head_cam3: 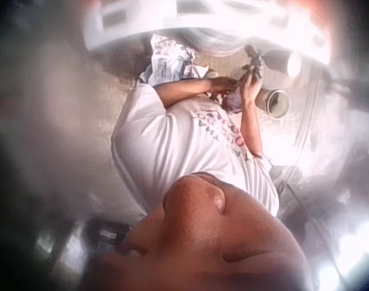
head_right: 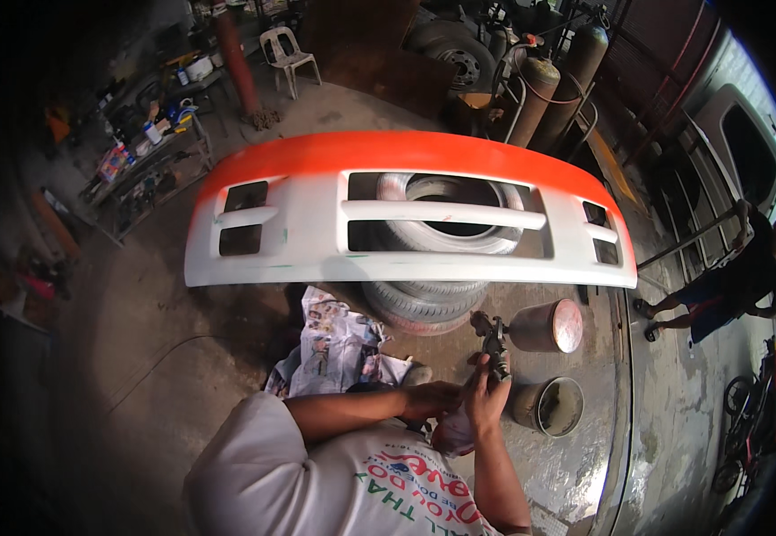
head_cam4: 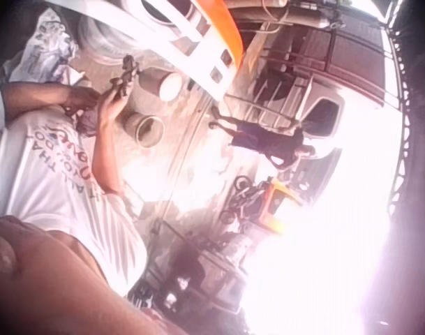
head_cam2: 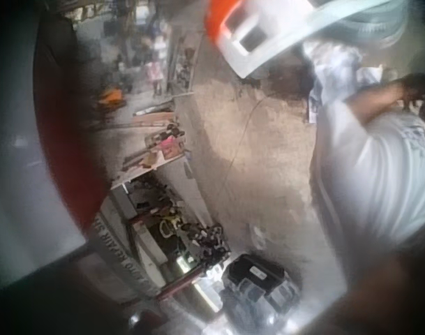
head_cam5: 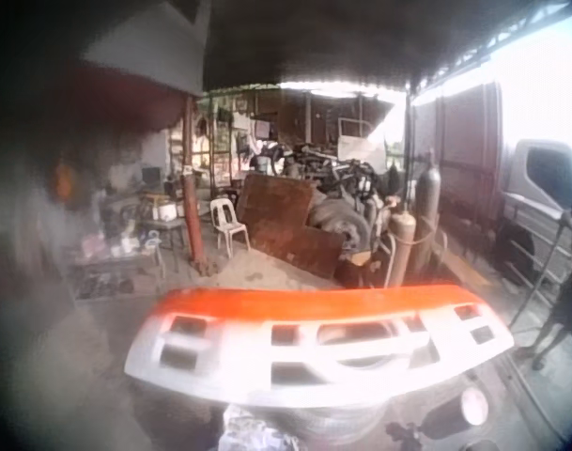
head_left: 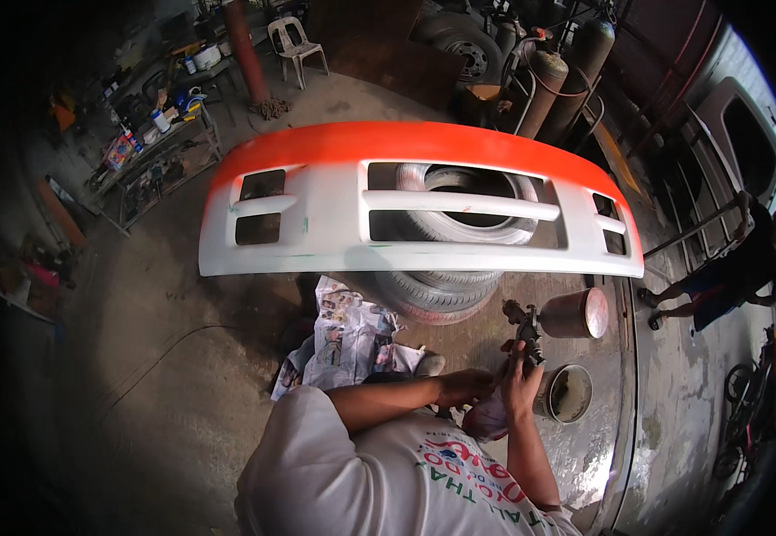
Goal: The person uses a spray gun to apply orange paint to a white car bumper. They move the spray gun in smooth, sweeping motions across the surface, covering the bumper with a consistent coat of paint.
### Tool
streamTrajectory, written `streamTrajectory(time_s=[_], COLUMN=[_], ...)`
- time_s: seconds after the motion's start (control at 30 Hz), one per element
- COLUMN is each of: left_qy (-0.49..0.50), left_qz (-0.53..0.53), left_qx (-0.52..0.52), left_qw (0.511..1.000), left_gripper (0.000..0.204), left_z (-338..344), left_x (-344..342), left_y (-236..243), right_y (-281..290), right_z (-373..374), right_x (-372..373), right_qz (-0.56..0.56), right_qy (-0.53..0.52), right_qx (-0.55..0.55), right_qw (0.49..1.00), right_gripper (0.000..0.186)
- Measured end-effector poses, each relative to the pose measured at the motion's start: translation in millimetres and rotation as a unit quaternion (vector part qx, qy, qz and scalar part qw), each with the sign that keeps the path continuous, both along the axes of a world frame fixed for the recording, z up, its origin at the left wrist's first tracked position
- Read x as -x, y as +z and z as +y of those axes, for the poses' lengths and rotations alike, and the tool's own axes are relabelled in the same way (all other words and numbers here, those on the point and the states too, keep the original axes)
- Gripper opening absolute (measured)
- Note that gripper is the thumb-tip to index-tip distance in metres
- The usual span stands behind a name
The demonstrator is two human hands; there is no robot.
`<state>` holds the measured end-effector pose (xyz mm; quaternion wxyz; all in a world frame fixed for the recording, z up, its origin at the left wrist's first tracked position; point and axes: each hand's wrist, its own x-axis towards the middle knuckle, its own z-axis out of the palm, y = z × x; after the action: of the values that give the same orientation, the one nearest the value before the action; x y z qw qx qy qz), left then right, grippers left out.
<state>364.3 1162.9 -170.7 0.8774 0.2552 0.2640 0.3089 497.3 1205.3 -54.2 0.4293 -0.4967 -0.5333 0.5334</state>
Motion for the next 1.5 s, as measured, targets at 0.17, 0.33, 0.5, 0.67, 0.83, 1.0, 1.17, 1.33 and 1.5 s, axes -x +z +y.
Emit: streamTrajectory(time_s=[0.17, 0.33, 0.5, 0.67, 0.83, 1.0, 1.17, 1.33, 1.5], left_qy=[-0.047, -0.057, -0.040, 0.039, 0.132, 0.188, 0.208, 0.105, 0.152], left_qz=[0.048, 0.029, -0.022, 0.014, 0.103, 0.047, -0.013, -0.105, -0.201], left_qx=[0.054, 0.075, 0.042, 0.053, 0.011, 0.013, 0.039, 0.116, 0.159], left_qw=[0.996, 0.995, 0.998, 0.998, 0.986, 0.981, 0.977, 0.982, 0.955], left_gripper=[0.047, 0.054, 0.062, 0.053, 0.040, 0.042, 0.050, 0.074, 0.080], left_z=[-103, -157, -189, -238, -259, -264, -238, -207, -213], left_x=[42, 50, 71, 120, 167, 218, 269, 356, 494], left_y=[19, 13, 24, 7, 21, 12, 38, 20, -11], right_y=[-32, -12, 5, -6, -32, -1, 8, -14, -31], right_z=[-105, -166, -201, -226, -222, -216, -187, -146, -128], right_x=[27, 35, 63, 108, 170, 233, 286, 400, 554], right_qz=[-0.001, 0.000, 0.082, 0.155, 0.107, 0.076, -0.015, -0.066, -0.033], right_qy=[-0.091, -0.154, -0.150, -0.068, -0.026, 0.022, 0.045, -0.017, -0.034], right_qx=[-0.061, -0.033, -0.013, 0.055, -0.067, -0.077, -0.072, -0.138, -0.119], right_qw=[0.994, 0.987, 0.985, 0.984, 0.992, 0.994, 0.996, 0.988, 0.992], right_gripper=[0.033, 0.037, 0.035, 0.039, 0.033, 0.032, 0.021, 0.028, 0.034])
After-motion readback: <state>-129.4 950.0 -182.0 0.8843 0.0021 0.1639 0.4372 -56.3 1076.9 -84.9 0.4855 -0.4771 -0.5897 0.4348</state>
